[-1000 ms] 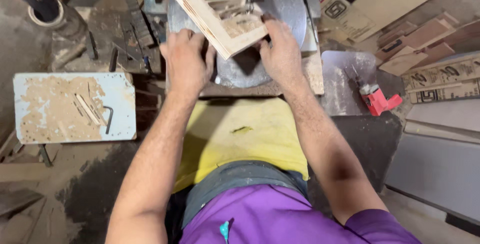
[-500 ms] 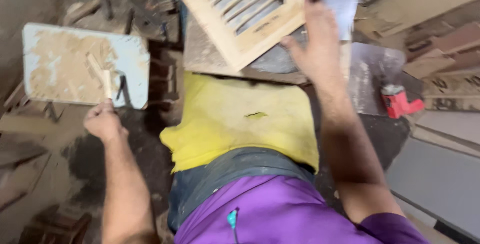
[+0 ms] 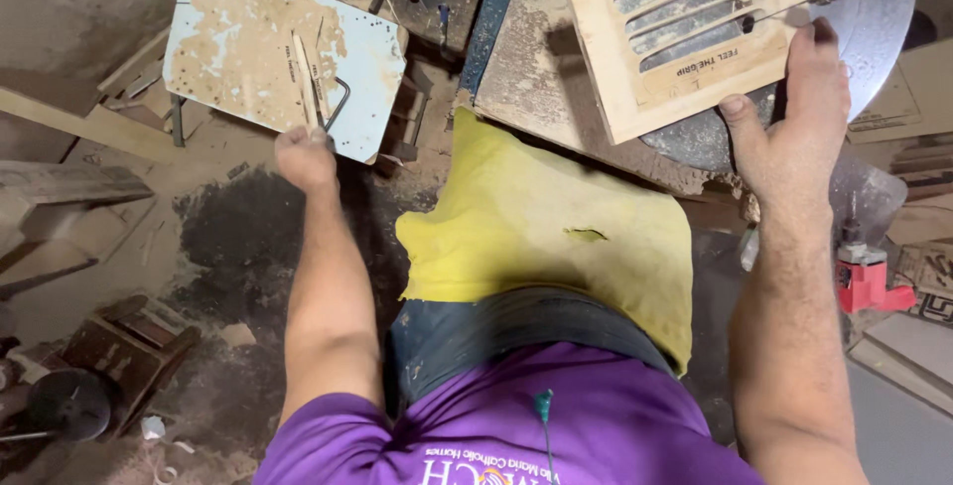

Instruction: The person sands a rectangular wooden piece with multiple cutouts using a handheld sanding block on a workbench. They repeatedly rub the sanding block over the surface and edges, flip the piece to work on different sides, and use pliers to remove small wood fragments from the cutouts.

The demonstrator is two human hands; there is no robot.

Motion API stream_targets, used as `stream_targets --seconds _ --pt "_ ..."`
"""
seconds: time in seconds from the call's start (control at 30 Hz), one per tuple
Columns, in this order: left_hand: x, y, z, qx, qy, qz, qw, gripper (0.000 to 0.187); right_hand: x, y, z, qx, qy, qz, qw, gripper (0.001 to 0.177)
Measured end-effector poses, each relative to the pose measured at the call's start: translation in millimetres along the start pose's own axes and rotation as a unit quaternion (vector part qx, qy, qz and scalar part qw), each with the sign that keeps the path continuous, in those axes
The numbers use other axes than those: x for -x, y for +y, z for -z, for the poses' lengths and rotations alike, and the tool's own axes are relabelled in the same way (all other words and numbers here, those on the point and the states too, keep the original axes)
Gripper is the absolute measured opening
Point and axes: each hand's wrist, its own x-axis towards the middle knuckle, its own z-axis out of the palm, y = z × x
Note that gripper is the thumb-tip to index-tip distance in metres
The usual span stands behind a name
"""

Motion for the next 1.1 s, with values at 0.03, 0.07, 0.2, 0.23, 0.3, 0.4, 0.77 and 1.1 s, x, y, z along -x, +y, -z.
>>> stream_targets --seconds 0.03,0.07,0.2,0.23,0.3,0.4,0.77,1.1 --pt "-8 8 -6 -0.036 -0.002 -0.019 0.999 0.022 0 0 0 -0.006 -0.001 -0.005 1.0 0.075" --pt "-15 14 -10 -0.073 -0.004 -0.039 0.997 0.022 0 -1 -1 -0.005 0.001 -0.006 1.0 0.075" --pt "-15 26 -25 0.018 -0.038 -0.014 0.999 0.041 1 0 -1 -0.018 0.002 -0.018 1.0 0.076" --pt "-12 26 -25 0.0 -0.04 0.011 0.999 0.037 1 1 -1 -0.026 0.004 -0.024 0.999 0.076" --pt "1 26 -27 -0.026 -0.049 0.024 0.998 0.031 0 1 -4 -0.014 0.009 -0.016 1.0 0.076" --pt "22 49 -32 0.059 -0.107 -0.028 0.992 0.035 -4 4 0 -0.032 -0.014 -0.069 0.997 0.076" --pt "203 328 -31 -0.026 -0.372 -0.474 0.798 0.061 0 -37 6 0.094 -0.036 -0.151 0.983 0.09" --pt "233 358 -74 -0.137 -0.378 -0.553 0.73 0.054 -25 -13 22 0.119 -0.043 -0.142 0.982 0.08"
